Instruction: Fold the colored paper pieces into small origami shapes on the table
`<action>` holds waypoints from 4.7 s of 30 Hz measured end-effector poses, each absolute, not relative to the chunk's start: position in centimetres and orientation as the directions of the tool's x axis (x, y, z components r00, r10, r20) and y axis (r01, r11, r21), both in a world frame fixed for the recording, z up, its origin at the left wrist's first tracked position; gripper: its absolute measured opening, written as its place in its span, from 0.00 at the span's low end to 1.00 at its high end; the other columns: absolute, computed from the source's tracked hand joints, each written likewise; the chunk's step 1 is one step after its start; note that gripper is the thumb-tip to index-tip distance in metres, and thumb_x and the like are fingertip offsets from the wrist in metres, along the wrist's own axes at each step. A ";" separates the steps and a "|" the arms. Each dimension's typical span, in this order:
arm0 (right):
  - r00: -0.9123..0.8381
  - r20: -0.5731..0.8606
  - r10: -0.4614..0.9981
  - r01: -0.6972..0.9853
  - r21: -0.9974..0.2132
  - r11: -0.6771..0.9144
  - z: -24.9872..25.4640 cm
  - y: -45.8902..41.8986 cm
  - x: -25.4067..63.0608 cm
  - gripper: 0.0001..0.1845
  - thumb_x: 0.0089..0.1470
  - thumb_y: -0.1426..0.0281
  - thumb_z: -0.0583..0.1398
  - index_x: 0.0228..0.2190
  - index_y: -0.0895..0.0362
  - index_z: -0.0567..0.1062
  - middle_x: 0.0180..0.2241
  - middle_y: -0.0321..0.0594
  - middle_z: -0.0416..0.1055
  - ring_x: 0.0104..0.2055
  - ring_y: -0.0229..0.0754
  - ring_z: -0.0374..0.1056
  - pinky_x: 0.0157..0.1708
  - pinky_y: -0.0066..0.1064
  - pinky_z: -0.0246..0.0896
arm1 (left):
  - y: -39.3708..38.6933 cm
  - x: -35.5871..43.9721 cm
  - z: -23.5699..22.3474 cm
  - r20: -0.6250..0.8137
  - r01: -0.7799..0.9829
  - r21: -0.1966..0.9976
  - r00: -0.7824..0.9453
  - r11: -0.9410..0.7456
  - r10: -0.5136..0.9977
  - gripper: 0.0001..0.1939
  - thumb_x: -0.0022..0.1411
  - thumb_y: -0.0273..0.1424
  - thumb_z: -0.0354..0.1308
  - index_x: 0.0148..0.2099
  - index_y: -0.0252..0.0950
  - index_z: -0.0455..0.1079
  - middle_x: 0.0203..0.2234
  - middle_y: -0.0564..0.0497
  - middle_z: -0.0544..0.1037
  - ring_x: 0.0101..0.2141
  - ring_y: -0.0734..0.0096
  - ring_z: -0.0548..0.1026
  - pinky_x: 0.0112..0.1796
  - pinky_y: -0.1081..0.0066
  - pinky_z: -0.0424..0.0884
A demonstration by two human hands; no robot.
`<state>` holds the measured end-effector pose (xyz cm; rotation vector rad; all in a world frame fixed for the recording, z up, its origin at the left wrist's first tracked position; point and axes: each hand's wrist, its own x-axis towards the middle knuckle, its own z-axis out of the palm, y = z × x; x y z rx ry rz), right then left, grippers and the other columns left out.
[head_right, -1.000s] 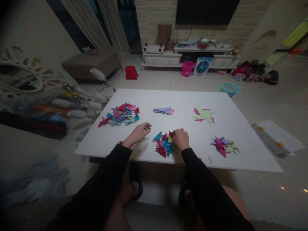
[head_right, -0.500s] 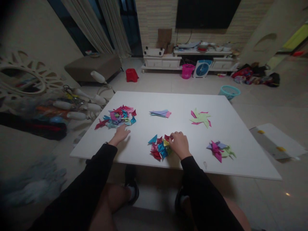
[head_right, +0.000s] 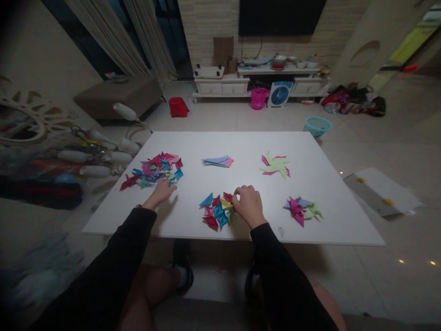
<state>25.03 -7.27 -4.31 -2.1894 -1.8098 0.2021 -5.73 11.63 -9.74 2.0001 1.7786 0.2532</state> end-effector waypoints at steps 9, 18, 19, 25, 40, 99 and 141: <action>0.125 0.232 0.965 0.854 -0.520 0.015 -4.0 -7.2 23.1 0.07 0.60 0.71 0.58 0.32 0.55 0.77 0.36 0.42 0.74 0.42 0.46 0.66 0.44 0.36 0.59 | 7.4 -0.5 -5.4 -0.194 0.504 0.860 0.455 -0.072 0.869 0.19 0.54 0.36 0.59 0.44 0.31 0.81 0.39 0.43 0.84 0.42 0.58 0.79 0.48 0.65 0.71; -0.087 0.338 0.937 0.854 -0.460 0.245 -3.4 -6.6 21.3 0.08 0.59 0.72 0.62 0.41 0.53 0.78 0.46 0.44 0.72 0.50 0.49 0.62 0.46 0.40 0.57 | 5.0 3.4 -4.7 -0.145 0.423 0.874 0.697 -0.240 0.702 0.15 0.56 0.36 0.58 0.35 0.30 0.81 0.31 0.44 0.83 0.34 0.63 0.79 0.38 0.70 0.71; -0.114 0.324 0.939 0.857 -0.446 0.258 -3.4 -6.6 21.2 0.08 0.58 0.73 0.62 0.40 0.53 0.78 0.47 0.44 0.71 0.51 0.50 0.62 0.47 0.40 0.56 | 4.9 3.5 -4.7 -0.141 0.424 0.869 0.705 -0.254 0.695 0.16 0.56 0.36 0.58 0.35 0.30 0.81 0.31 0.45 0.83 0.33 0.64 0.78 0.37 0.70 0.70; -0.171 0.257 0.951 0.879 -0.397 0.265 -3.9 -6.8 20.7 0.09 0.56 0.75 0.63 0.40 0.52 0.78 0.48 0.44 0.72 0.52 0.50 0.60 0.45 0.40 0.52 | 4.2 3.8 -4.9 -0.123 0.437 0.831 0.749 -0.345 0.651 0.19 0.59 0.40 0.57 0.36 0.31 0.82 0.25 0.47 0.80 0.27 0.69 0.73 0.29 0.73 0.63; -0.164 0.232 0.959 0.899 -0.365 0.242 -4.2 -6.8 20.8 0.04 0.58 0.73 0.63 0.34 0.54 0.79 0.44 0.42 0.74 0.50 0.47 0.61 0.42 0.39 0.48 | 4.0 4.2 -4.8 -0.128 0.416 0.842 0.773 -0.343 0.622 0.16 0.60 0.36 0.55 0.34 0.31 0.80 0.25 0.48 0.80 0.28 0.68 0.74 0.31 0.72 0.65; 0.320 -0.014 0.947 0.891 -0.335 -0.306 -5.0 -7.9 26.1 0.12 0.58 0.64 0.56 0.31 0.54 0.79 0.38 0.42 0.77 0.46 0.50 0.65 0.42 0.39 0.48 | 10.9 -5.8 -10.4 -0.268 0.435 0.877 0.096 0.202 0.959 0.31 0.56 0.32 0.56 0.63 0.41 0.63 0.65 0.38 0.64 0.62 0.53 0.65 0.55 0.56 0.65; 0.235 -0.069 0.970 0.858 -0.453 -0.240 -4.3 -7.5 24.6 0.09 0.58 0.65 0.59 0.33 0.54 0.79 0.38 0.39 0.77 0.48 0.49 0.65 0.41 0.37 0.44 | 6.1 6.9 -9.5 -0.127 0.645 0.662 0.598 -0.381 0.792 0.16 0.61 0.32 0.54 0.46 0.32 0.80 0.45 0.43 0.81 0.46 0.60 0.77 0.49 0.69 0.69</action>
